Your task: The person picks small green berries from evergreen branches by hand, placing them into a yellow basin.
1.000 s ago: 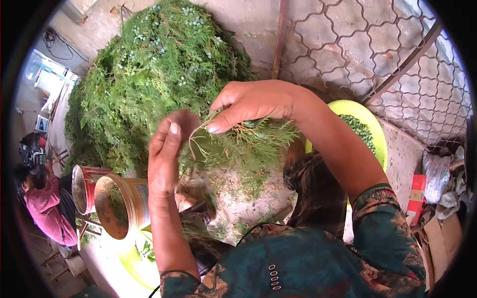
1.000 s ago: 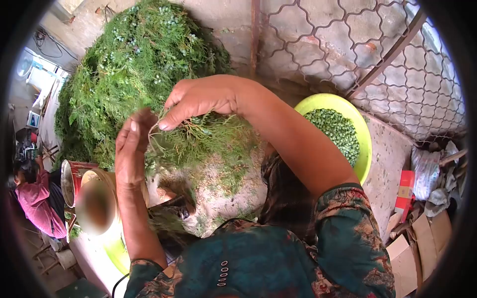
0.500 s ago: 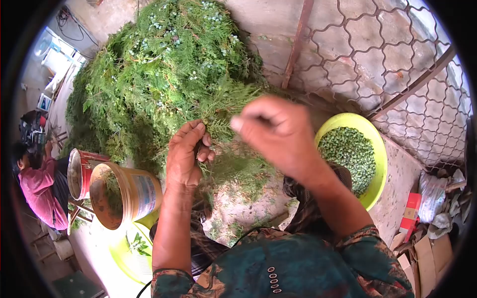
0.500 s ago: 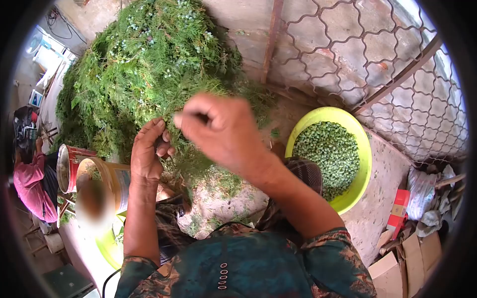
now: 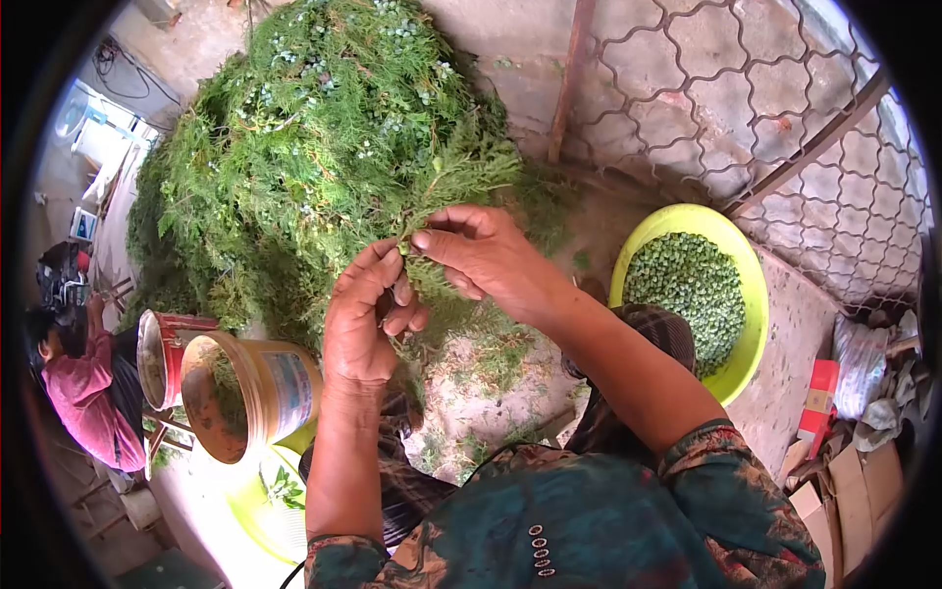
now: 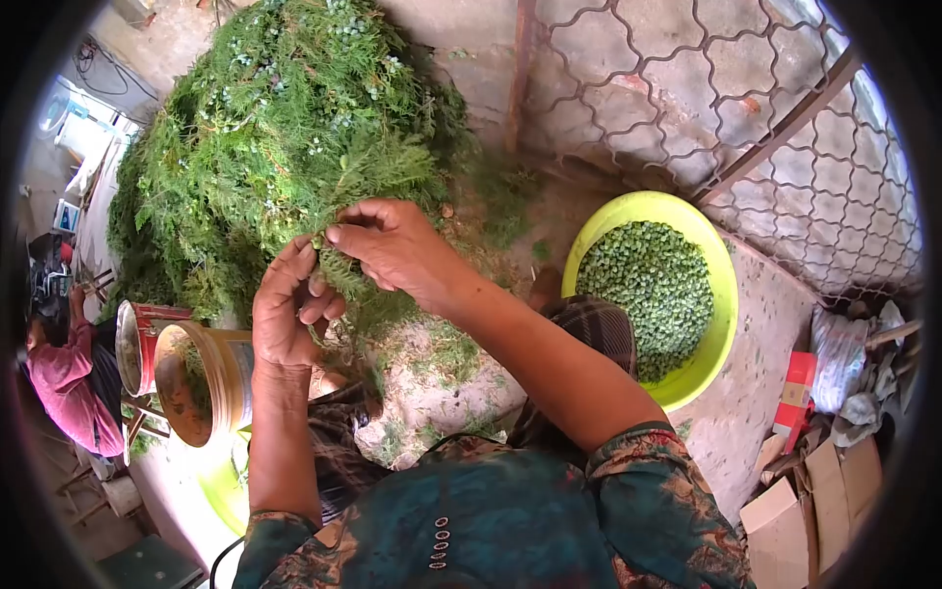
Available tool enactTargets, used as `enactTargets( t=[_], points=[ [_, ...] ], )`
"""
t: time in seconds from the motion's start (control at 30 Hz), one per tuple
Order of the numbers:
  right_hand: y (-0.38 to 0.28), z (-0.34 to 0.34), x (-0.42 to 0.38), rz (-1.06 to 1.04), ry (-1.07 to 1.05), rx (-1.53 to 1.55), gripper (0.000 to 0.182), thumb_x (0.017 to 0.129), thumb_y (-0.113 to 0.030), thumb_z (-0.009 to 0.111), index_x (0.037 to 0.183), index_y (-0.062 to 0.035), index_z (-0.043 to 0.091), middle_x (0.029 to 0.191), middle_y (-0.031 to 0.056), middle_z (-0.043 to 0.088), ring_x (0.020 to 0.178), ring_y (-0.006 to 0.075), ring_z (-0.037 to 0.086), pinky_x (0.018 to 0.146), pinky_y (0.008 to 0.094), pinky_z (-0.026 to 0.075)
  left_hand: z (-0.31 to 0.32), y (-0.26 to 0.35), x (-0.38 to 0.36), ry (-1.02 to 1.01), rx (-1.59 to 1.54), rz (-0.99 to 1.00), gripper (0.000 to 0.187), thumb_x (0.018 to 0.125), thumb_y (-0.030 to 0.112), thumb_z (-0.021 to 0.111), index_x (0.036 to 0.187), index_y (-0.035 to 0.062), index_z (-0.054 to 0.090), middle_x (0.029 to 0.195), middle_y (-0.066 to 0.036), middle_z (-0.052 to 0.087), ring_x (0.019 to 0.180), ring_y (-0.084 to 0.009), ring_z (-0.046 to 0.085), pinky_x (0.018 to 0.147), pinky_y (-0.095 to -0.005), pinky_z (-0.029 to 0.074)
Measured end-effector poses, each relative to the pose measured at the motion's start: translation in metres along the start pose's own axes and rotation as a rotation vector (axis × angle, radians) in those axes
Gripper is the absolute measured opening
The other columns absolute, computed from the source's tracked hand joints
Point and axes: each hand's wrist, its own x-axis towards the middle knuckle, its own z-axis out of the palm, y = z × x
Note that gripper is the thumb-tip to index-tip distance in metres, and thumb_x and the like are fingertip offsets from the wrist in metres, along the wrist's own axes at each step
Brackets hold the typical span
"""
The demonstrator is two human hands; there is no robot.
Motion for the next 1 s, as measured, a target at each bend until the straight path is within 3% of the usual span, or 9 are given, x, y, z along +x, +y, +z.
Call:
enactTargets(
  t=[0.13, 0.2, 0.27, 0.33, 0.47, 0.53, 0.73, 0.9, 1.0],
  points=[
    [-0.006, 0.000, -0.001, 0.041, 0.005, 0.032, 0.018, 0.085, -0.022, 0.058, 0.082, -0.0040, 0.056, 0.061, -0.0025, 0.048, 0.045, 0.0037, 0.038, 0.040, 0.0202, 0.027, -0.001, -0.001, 0.001, -0.009, -0.145, -0.095, 0.024, 0.084, 0.014, 0.058, 0.105, 0.0039, 0.050, 0.060, 0.000, 0.049, 0.037, -0.0064, 0.032, 0.042, -0.0232, 0.035],
    [0.004, -0.005, 0.000, 0.198, -0.121, 0.546, 0.020, 0.083, -0.025, 0.055, 0.079, -0.0059, 0.055, 0.061, 0.0000, 0.050, 0.041, 0.0056, 0.036, 0.038, 0.0216, 0.028, 0.002, 0.000, -0.001, -0.084, -0.175, -0.138, 0.021, 0.085, 0.015, 0.055, 0.103, 0.0033, 0.051, 0.058, 0.001, 0.046, 0.036, -0.0050, 0.031, 0.039, -0.0210, 0.030],
    [0.014, -0.009, -0.002, 0.215, -0.251, 0.647, 0.022, 0.084, -0.025, 0.051, 0.080, -0.0043, 0.054, 0.067, 0.0044, 0.053, 0.038, 0.0075, 0.036, 0.037, 0.0234, 0.031, -0.004, 0.004, -0.002, -0.252, -0.303, -0.188, 0.020, 0.086, 0.015, 0.054, 0.102, 0.0032, 0.052, 0.057, 0.002, 0.045, 0.036, -0.0042, 0.030, 0.038, -0.0203, 0.029],
    [0.010, -0.007, -0.006, -0.044, -0.707, 0.996, 0.022, 0.085, -0.023, 0.048, 0.083, -0.0020, 0.052, 0.069, 0.0072, 0.053, 0.038, 0.0077, 0.038, 0.036, 0.0234, 0.032, -0.008, 0.008, -0.002, -0.419, -0.434, -0.232, 0.019, 0.087, 0.016, 0.053, 0.102, 0.0031, 0.052, 0.056, 0.002, 0.043, 0.035, -0.0035, 0.030, 0.037, -0.0196, 0.027],
    [-0.004, -0.005, -0.015, 0.048, -0.509, 0.662, 0.022, 0.087, -0.022, 0.045, 0.090, -0.0010, 0.049, 0.070, 0.0089, 0.052, 0.039, 0.0114, 0.043, 0.033, 0.0234, 0.035, -0.002, 0.012, -0.006, -0.116, -0.276, -0.102, 0.015, 0.089, 0.015, 0.051, 0.099, 0.0035, 0.054, 0.057, 0.002, 0.043, 0.037, -0.0033, 0.032, 0.038, -0.0190, 0.028],
    [0.000, -0.005, -0.013, 0.047, -0.598, 0.581, 0.022, 0.087, -0.021, 0.043, 0.094, -0.0011, 0.047, 0.072, 0.0092, 0.052, 0.041, 0.0136, 0.046, 0.032, 0.0242, 0.036, 0.009, 0.009, -0.007, -0.026, -0.048, 0.018, 0.012, 0.089, 0.015, 0.053, 0.096, 0.0053, 0.054, 0.059, 0.001, 0.045, 0.040, -0.0043, 0.033, 0.039, -0.0202, 0.032],
    [-0.006, 0.006, -0.011, 0.002, -0.050, 0.107, 0.029, 0.085, -0.025, 0.061, 0.094, 0.0003, 0.049, 0.066, 0.0044, 0.050, 0.047, 0.0067, 0.045, 0.033, 0.0216, 0.032, 0.009, -0.003, -0.005, 0.026, 0.170, 0.112, 0.012, 0.091, 0.017, 0.052, 0.092, 0.0057, 0.054, 0.062, 0.001, 0.047, 0.042, -0.0040, 0.035, 0.041, -0.0204, 0.037],
    [-0.003, 0.011, -0.012, 0.043, 0.013, -0.031, 0.020, 0.086, -0.021, 0.061, 0.092, -0.0032, 0.056, 0.056, -0.0067, 0.039, 0.045, 0.0013, 0.034, 0.038, 0.0182, 0.026, 0.004, -0.006, -0.001, 0.020, 0.283, 0.118, 0.012, 0.091, 0.017, 0.052, 0.090, 0.0060, 0.055, 0.062, 0.001, 0.049, 0.042, -0.0045, 0.036, 0.042, -0.0212, 0.039],
    [0.007, 0.003, -0.003, -0.191, 0.006, -0.213, 0.018, 0.087, -0.019, 0.060, 0.091, -0.0026, 0.055, 0.057, -0.0058, 0.043, 0.045, 0.0011, 0.033, 0.038, 0.0179, 0.026, 0.008, -0.002, 0.000, 0.044, 0.255, 0.071, 0.012, 0.090, 0.018, 0.053, 0.089, 0.0062, 0.055, 0.062, 0.001, 0.049, 0.042, -0.0062, 0.037, 0.044, -0.0229, 0.040]
  ],
)
